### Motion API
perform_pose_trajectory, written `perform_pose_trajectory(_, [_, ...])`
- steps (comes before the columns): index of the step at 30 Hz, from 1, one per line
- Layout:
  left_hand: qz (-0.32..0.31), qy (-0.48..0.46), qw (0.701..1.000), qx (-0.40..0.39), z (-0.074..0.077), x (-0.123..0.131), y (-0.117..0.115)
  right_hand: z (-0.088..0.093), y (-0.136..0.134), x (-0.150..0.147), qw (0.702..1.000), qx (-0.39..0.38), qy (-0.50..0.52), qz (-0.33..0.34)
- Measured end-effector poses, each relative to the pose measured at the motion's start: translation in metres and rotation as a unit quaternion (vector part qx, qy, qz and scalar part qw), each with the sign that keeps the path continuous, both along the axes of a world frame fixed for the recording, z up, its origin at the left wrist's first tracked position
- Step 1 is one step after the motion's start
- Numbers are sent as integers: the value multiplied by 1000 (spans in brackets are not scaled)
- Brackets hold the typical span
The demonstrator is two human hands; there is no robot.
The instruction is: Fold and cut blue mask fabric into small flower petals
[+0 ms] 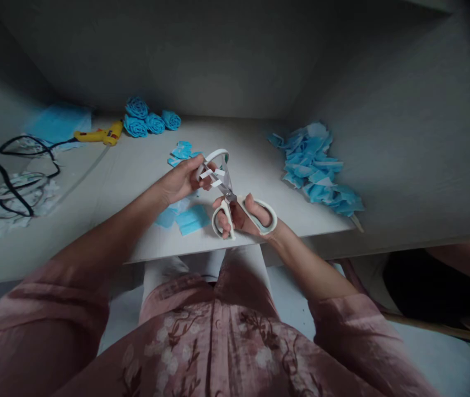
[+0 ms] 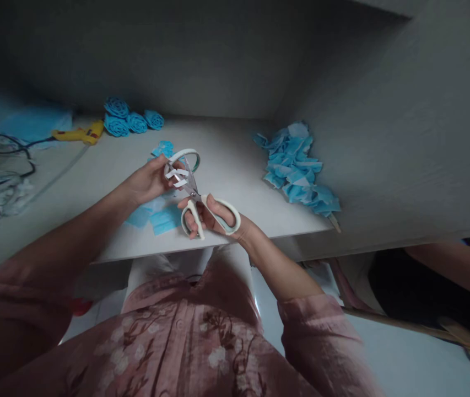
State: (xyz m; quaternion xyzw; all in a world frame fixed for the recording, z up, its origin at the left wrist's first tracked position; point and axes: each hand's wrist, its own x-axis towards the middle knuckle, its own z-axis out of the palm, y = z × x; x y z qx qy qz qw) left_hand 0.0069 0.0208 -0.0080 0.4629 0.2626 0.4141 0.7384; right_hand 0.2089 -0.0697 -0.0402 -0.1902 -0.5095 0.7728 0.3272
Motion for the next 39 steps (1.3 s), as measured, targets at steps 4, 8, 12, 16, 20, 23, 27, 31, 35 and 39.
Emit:
perform_pose_trajectory(4, [-8,-1,1000,16,-5,0,1,1,1,-1,1000,-6,0,3])
perform_pose_trajectory(8, [-65,-14,994,89,-8,-2,0,1,5,-2,1000,-4,-1,9])
perform_pose_trajectory(12, [-103,-7,987,121,-7,-2,-2,0,10,-4,1000,18,9,15])
perform_pose_trajectory(16, [-94,-13,989,116,-6,-2,-4,2,9,-6,1000,16,6,11])
perform_pose_trajectory(20, [-86,-12,990,107,-8,-5,-2,7,5,-7,1000,4,15,-6])
perform_pose_trajectory(23, [-85,-5,990,112,-10,-8,-1,8,3,-6,999,-13,38,-16])
perform_pose_trajectory(27, [-88,15,986,138,-9,-11,1,8,1,-3,995,-47,82,-29])
perform_pose_trajectory(31, [-133,15,982,131,-4,-11,0,9,-1,4,994,-62,86,-28])
perform_pose_trajectory(35, [-145,55,984,93,1,-10,-4,7,-6,9,997,-40,72,2])
perform_pose_trajectory(39, [-169,107,977,72,7,-12,-10,5,-14,12,999,0,25,26])
